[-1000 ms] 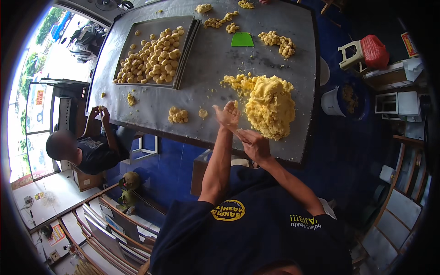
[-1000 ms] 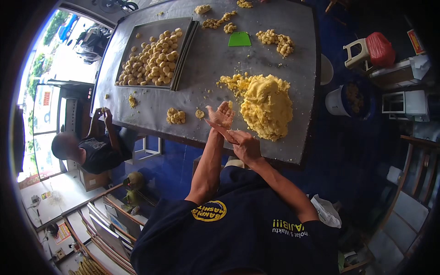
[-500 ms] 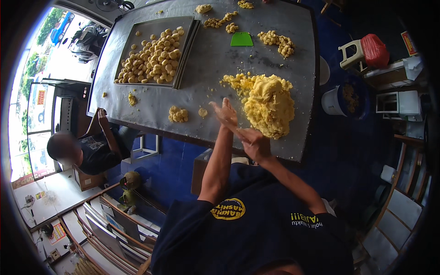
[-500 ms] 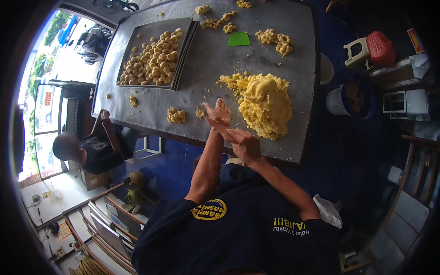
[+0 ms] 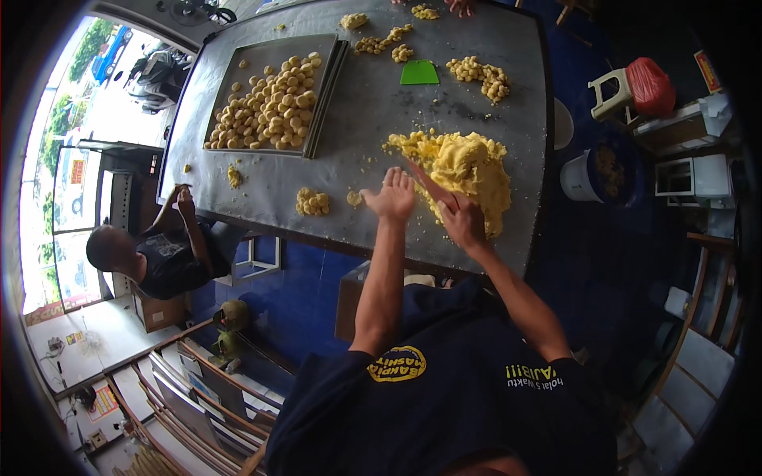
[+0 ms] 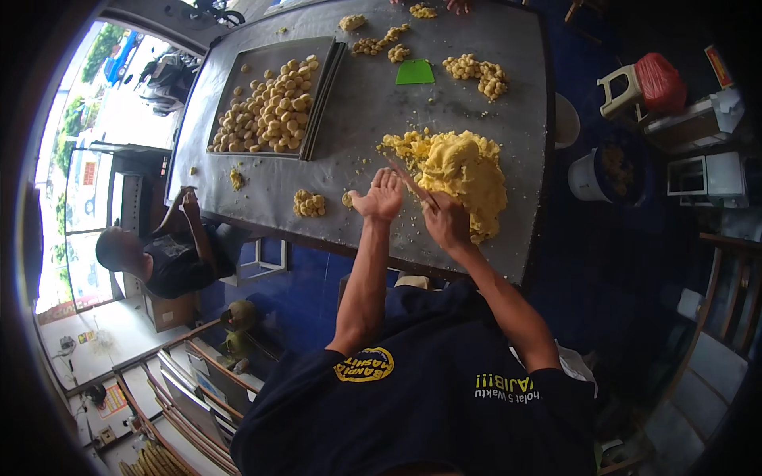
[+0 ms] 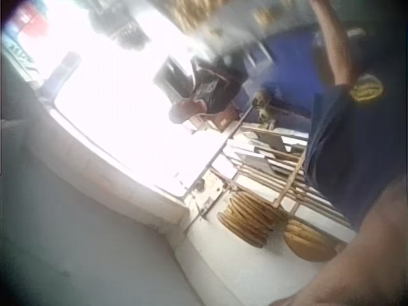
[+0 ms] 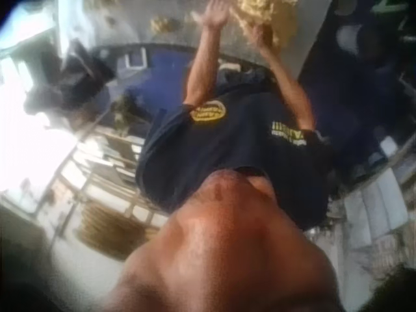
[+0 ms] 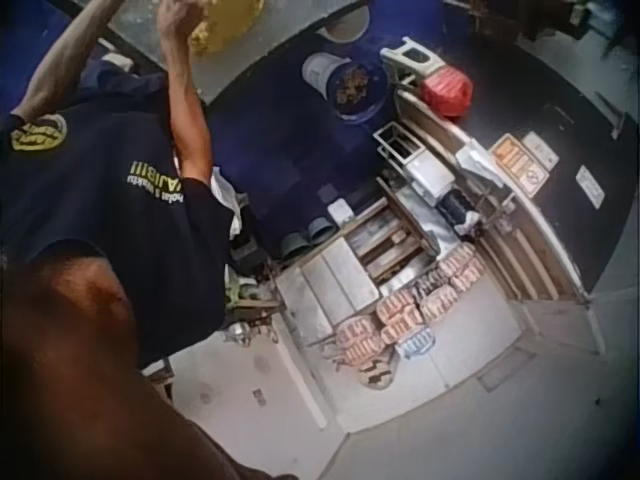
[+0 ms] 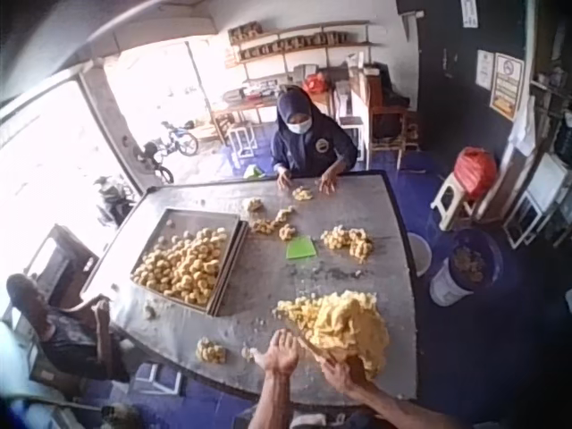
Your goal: The person kneads a large mass of yellow dough by hand on a metal table, uses a scraper to portion it, and rolls small pieces into balls.
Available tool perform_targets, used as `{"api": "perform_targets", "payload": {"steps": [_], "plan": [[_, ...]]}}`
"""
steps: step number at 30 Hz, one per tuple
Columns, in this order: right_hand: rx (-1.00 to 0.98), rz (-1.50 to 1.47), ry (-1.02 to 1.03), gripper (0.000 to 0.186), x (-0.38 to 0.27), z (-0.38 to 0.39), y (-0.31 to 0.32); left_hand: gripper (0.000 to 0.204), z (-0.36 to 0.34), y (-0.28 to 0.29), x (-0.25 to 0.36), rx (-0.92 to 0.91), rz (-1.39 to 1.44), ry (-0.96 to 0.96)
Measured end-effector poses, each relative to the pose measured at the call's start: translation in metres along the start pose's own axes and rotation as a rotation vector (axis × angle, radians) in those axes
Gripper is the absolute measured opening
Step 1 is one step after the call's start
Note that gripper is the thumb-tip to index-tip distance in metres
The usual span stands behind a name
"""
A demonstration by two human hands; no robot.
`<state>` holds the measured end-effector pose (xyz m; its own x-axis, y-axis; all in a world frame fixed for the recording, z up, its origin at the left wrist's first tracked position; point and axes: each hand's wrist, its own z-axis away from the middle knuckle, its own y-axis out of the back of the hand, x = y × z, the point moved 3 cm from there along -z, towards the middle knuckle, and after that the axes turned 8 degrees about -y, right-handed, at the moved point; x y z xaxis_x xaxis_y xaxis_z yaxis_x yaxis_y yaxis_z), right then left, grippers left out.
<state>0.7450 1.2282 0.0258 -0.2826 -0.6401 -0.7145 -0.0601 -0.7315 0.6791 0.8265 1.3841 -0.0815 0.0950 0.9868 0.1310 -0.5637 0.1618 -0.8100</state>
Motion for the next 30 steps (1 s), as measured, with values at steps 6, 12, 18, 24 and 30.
{"api": "perform_targets", "payload": {"steps": [6,12,18,24,30], "plan": [[0.102,-0.162,0.420,0.028,-0.037,0.053,0.002,0.100,-0.009,0.005,0.001,0.245,0.157,-0.084],[0.183,-0.174,0.198,0.030,0.005,0.013,-0.014,0.096,0.003,-0.012,-0.021,0.024,0.274,0.072],[0.085,-0.173,0.331,0.022,-0.010,0.042,-0.007,0.104,0.020,-0.023,-0.008,-0.152,-0.224,-0.034],[0.137,-0.173,0.161,0.018,-0.008,-0.004,-0.010,0.094,0.047,-0.031,-0.035,-0.382,-0.704,-0.035],[-0.036,-0.104,0.178,0.022,-0.039,0.012,0.006,0.102,0.039,-0.023,-0.001,-0.406,-1.023,-0.192]]}}
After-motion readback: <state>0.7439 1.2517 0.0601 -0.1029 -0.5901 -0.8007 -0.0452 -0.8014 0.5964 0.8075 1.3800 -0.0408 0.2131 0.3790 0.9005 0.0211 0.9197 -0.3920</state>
